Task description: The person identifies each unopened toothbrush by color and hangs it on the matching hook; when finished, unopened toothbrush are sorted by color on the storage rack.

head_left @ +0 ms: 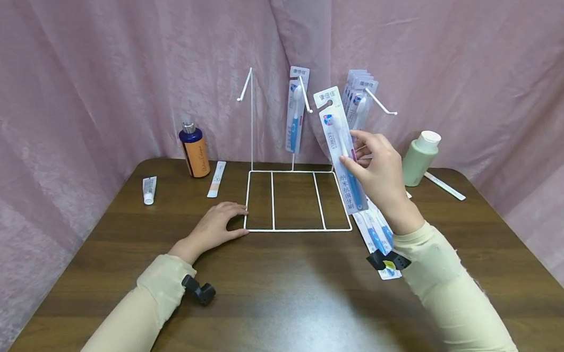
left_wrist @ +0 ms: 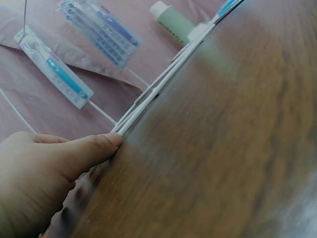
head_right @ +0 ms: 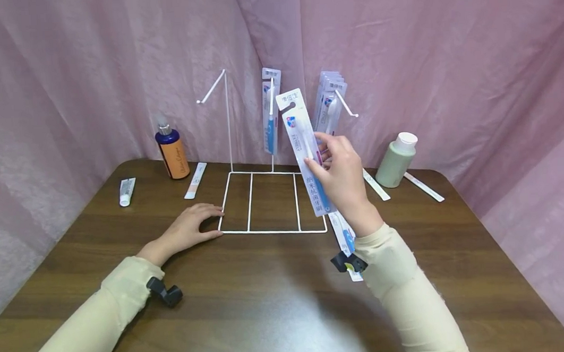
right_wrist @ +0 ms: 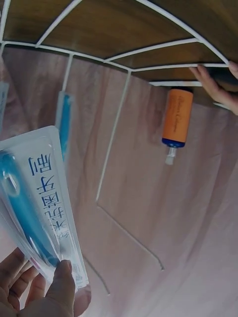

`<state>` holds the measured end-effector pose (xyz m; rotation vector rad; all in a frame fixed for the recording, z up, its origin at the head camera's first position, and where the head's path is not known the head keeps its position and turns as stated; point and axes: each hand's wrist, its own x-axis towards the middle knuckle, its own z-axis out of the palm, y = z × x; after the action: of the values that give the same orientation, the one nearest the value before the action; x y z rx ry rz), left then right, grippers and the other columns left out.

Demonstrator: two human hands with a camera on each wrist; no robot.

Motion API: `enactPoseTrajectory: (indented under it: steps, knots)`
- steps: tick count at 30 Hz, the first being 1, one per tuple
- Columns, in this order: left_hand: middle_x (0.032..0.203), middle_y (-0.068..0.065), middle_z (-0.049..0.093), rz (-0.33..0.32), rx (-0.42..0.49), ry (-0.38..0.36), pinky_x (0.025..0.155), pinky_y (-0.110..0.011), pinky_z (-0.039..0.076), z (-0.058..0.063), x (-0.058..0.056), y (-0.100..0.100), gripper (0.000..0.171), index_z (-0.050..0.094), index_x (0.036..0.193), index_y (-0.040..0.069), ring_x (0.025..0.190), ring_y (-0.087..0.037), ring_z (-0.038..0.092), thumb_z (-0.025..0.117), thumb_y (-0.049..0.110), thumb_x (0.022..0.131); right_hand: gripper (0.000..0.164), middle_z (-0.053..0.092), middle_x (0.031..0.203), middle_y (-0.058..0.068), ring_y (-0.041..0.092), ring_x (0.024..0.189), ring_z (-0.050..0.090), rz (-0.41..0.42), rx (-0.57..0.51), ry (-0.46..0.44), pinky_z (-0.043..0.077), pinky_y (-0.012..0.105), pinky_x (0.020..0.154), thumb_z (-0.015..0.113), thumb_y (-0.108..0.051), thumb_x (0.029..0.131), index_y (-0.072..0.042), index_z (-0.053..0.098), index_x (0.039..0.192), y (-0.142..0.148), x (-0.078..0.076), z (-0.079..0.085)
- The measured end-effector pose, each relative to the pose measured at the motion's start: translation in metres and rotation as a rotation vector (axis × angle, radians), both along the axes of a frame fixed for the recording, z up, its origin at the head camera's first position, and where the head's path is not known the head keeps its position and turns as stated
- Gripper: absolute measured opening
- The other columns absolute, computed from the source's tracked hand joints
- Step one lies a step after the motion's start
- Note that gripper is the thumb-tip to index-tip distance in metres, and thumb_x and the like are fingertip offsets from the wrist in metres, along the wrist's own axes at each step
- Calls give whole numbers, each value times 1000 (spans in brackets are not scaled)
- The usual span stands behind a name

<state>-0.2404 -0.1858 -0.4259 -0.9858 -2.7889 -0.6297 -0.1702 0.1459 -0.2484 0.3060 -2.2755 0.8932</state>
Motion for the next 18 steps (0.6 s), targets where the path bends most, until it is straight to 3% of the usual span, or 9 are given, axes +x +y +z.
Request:
enactPoseTrajectory:
  steps: [4, 8, 11, 18]
  knots:
    - [137, -9, 58, -4, 0, 0, 110, -55, 34, -1, 0, 1, 51, 63, 124, 10, 131, -33, 46, 72, 41, 84, 48, 60, 98, 19, 29, 87, 66, 12, 3, 11, 44, -2, 71, 77, -5, 79, 2, 61, 123, -8, -4, -2]
    - [137, -9, 58, -5, -3, -3, 111, -54, 33, -1, 0, 0, 51, 63, 125, 10, 132, -32, 46, 71, 41, 84, 48, 60, 98, 18, 27, 88, 65, 21, 6, 13, 56, 20, 75, 77, -5, 79, 0, 61, 124, -15, -7, -4]
    - [137, -9, 58, -2, -5, 1, 111, -54, 33, -1, -1, 0, 51, 63, 125, 11, 132, -32, 46, 71, 41, 84, 47, 59, 98, 18, 27, 88, 64, 30, 11, 10, 58, 35, 77, 77, -6, 79, 0, 61, 124, -19, -11, -6]
    - [136, -9, 58, -5, -5, 7, 111, -53, 33, -1, 0, 0, 52, 63, 124, 10, 132, -32, 47, 71, 43, 84, 44, 60, 98, 19, 27, 87, 63, 43, 18, 14, 59, 36, 76, 76, -8, 81, 0, 62, 122, -28, -22, -13]
